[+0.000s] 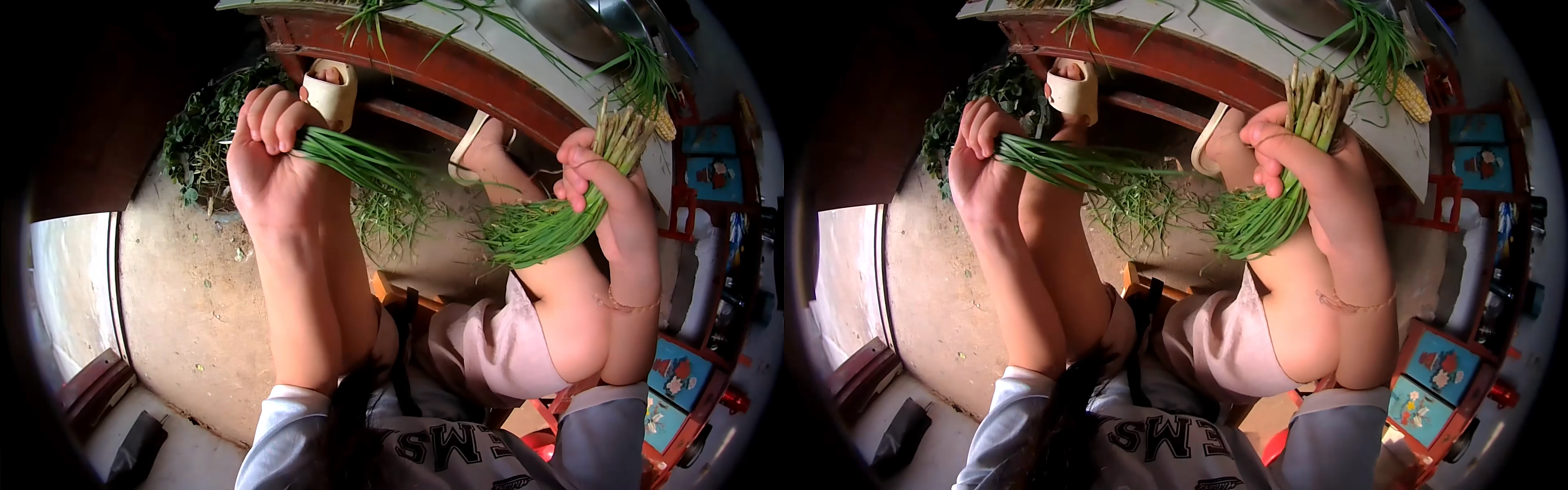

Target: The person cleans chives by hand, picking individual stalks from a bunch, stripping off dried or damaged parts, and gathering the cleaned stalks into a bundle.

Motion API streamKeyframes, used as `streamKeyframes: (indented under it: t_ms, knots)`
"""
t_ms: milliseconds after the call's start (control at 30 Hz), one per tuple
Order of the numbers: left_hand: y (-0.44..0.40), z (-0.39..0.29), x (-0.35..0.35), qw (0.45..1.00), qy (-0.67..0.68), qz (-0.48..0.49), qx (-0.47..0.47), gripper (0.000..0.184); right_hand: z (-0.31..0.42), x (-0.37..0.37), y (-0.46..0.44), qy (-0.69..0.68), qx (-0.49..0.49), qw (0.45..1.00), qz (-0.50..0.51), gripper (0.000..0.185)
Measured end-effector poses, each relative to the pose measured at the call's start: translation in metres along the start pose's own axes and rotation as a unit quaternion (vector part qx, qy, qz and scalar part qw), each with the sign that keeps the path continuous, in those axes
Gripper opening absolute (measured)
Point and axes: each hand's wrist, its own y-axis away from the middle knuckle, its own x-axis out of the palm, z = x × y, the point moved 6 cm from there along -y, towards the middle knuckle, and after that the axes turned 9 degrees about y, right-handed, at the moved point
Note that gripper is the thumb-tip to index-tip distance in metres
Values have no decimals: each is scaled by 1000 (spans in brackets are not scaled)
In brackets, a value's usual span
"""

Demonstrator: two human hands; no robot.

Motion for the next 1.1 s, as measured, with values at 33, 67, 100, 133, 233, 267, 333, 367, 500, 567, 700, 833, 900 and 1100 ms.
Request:
streamKeyframes:
  t_ms: [33,67,100,133,233,267,333,367,500,567,700,833,900,1100]
  knots:
    - [0,0,0,1000,1,-18,12,33,-1,0,0,-22,-1,1000,2,10]
    - [1,1,0,1000,2,-19,10,33,-1,0,0,-43,-2,999,3,11]
    - [1,0,1,1000,1,-12,13,33,0,0,0,-43,-2,999,0,11]
    - [2,0,2,1000,0,-4,16,32,-1,1,1,-40,3,999,7,11]
    - [6,-6,12,991,-116,34,60,36,0,1,1,-44,6,999,15,11]
    - [7,-6,18,980,-171,66,77,38,1,1,2,-54,4,998,21,11]
    - [14,-7,36,889,-406,96,188,41,3,1,3,-62,11,998,19,13]
    - [16,-5,40,840,-482,103,228,40,5,2,3,-50,4,998,29,15]
    - [18,23,31,725,-632,37,273,40,8,10,6,-31,5,998,62,26]
    - [16,32,18,732,-638,26,238,26,8,19,8,-42,8,994,102,35]
    - [17,66,-1,679,-707,14,196,8,4,31,10,-76,-17,989,129,29]
    - [19,94,-12,642,-763,52,53,6,8,37,14,-75,-21,988,132,28]
    - [22,100,-14,637,-769,46,31,5,7,40,15,-97,-7,984,149,28]
    - [20,100,-16,750,-661,-8,27,9,-2,46,14,-158,-10,961,225,34]
